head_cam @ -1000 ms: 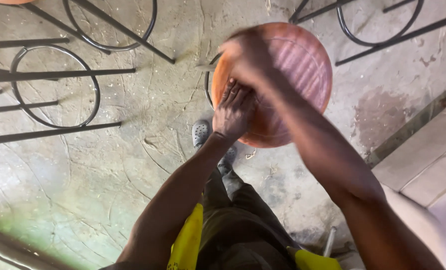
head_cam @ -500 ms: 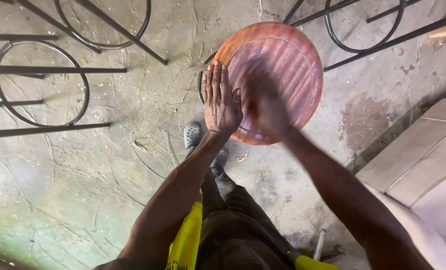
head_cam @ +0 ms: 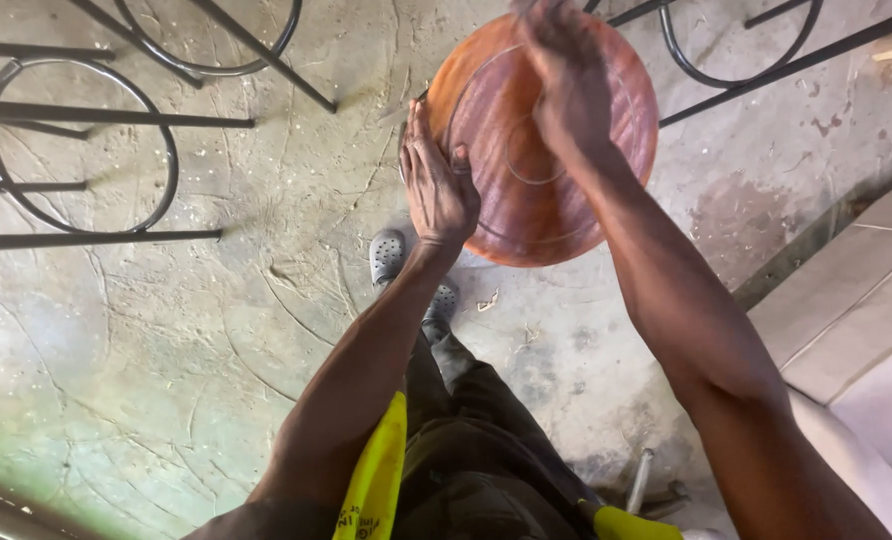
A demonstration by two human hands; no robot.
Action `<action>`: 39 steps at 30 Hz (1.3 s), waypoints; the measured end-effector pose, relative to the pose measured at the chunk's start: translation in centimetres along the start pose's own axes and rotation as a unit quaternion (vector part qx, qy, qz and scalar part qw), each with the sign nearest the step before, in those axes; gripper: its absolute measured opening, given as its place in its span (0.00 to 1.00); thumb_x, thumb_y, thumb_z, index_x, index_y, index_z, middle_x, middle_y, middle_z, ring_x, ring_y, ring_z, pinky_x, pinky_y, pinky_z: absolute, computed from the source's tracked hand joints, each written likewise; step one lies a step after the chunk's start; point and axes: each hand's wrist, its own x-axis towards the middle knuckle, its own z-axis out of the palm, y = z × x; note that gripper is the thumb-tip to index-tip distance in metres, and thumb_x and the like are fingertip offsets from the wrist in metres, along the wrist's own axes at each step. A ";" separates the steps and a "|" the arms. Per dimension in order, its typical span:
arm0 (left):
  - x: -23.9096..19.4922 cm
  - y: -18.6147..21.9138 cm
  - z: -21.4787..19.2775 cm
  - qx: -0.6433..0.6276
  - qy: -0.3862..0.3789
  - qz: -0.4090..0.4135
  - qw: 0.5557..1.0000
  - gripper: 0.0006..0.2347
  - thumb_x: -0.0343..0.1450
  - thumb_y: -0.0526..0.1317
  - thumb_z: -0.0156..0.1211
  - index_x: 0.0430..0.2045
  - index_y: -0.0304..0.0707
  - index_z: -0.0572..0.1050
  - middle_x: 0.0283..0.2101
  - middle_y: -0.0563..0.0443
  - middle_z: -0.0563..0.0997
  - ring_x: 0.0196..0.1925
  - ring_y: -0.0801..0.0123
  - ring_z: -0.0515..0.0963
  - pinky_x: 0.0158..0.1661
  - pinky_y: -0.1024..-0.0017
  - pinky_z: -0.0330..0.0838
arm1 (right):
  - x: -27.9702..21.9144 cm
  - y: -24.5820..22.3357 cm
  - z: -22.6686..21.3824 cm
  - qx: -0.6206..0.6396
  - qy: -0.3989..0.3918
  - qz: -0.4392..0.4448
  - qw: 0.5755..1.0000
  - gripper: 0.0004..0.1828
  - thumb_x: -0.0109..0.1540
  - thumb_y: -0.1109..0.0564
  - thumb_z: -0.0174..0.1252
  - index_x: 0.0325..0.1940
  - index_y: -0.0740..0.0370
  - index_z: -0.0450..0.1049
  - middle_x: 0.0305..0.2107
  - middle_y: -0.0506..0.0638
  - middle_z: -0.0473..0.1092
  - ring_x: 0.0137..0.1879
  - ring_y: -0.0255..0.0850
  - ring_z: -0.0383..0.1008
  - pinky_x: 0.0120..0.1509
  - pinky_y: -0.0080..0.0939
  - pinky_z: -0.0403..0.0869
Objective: The person sands the top surface of two wooden stools using a sanding block. They work in circular and back-and-forth motions, then move to a second stool and repeat the sanding process.
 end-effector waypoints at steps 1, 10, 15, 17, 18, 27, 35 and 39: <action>0.0 -0.2 0.1 0.008 0.007 0.008 1.000 0.30 0.81 0.57 0.28 0.70 0.29 0.53 0.73 0.33 0.63 0.76 0.42 0.63 0.76 0.52 0.54 | 0.6 0.9 1.5 -0.054 0.058 -0.022 0.997 0.14 0.67 0.68 0.47 0.48 0.64 0.78 0.52 0.64 0.73 0.59 0.59 0.71 0.62 0.52 0.70; -1.1 -2.6 1.6 -0.084 0.054 -0.066 0.993 0.24 0.81 0.44 0.36 0.69 0.24 0.50 0.70 0.25 0.64 0.73 0.40 0.67 0.71 0.53 0.61 | 2.8 -3.3 1.6 0.168 -0.004 0.012 0.986 0.15 0.70 0.65 0.50 0.61 0.67 0.70 0.56 0.61 0.68 0.63 0.52 0.70 0.67 0.44 0.71; -1.8 -3.6 2.1 -0.092 0.041 -0.058 0.993 0.27 0.79 0.37 0.39 0.72 0.26 0.40 0.66 0.33 0.72 0.51 0.46 0.83 0.43 0.54 0.80 | 0.6 -2.4 3.7 -0.196 -0.197 -0.218 0.936 0.27 0.69 0.70 0.50 0.72 0.57 0.70 0.74 0.52 0.58 0.82 0.51 0.47 0.85 0.55 0.41; -1.4 -4.3 3.1 -0.082 0.077 -0.057 0.992 0.24 0.80 0.38 0.39 0.71 0.23 0.47 0.71 0.24 0.61 0.73 0.40 0.67 0.72 0.55 0.61 | 4.2 -1.7 2.8 -0.152 -0.016 -0.171 0.973 0.38 0.52 0.83 0.49 0.64 0.66 0.75 0.60 0.56 0.71 0.69 0.58 0.65 0.64 0.61 0.67; -1.4 -4.2 2.7 -0.076 0.077 -0.056 0.993 0.24 0.80 0.38 0.39 0.71 0.23 0.47 0.71 0.24 0.61 0.73 0.40 0.67 0.72 0.55 0.61 | 4.6 -1.7 4.3 -0.145 -0.015 -0.172 0.974 0.38 0.52 0.83 0.49 0.64 0.66 0.75 0.60 0.56 0.71 0.69 0.58 0.65 0.64 0.61 0.67; -1.0 -3.9 1.7 -0.059 0.059 -0.067 0.994 0.25 0.80 0.42 0.38 0.71 0.27 0.47 0.59 0.29 0.70 0.59 0.38 0.74 0.58 0.48 0.70 | 2.9 2.6 1.9 -0.052 -0.027 -0.083 0.995 0.38 0.50 0.89 0.43 0.61 0.75 0.74 0.65 0.70 0.65 0.74 0.61 0.60 0.80 0.56 0.54; -0.8 -3.5 1.2 -0.040 0.020 -0.084 0.995 0.19 0.79 0.43 0.41 0.65 0.36 0.61 0.58 0.31 0.72 0.58 0.31 0.76 0.54 0.44 0.74 | -16.1 -3.0 3.4 -0.095 -0.073 -0.046 0.992 0.31 0.68 0.54 0.51 0.77 0.54 0.61 0.76 0.50 0.54 0.82 0.50 0.48 0.83 0.54 0.44; -1.1 -4.3 2.0 -0.031 0.008 -0.070 0.997 0.20 0.79 0.45 0.39 0.65 0.36 0.60 0.59 0.31 0.71 0.57 0.31 0.75 0.52 0.41 0.73 | -10.8 9.6 -1.6 0.289 -0.212 0.214 0.909 0.28 0.53 0.62 0.70 0.57 0.61 0.74 0.41 0.48 0.71 0.51 0.43 0.73 0.58 0.43 0.73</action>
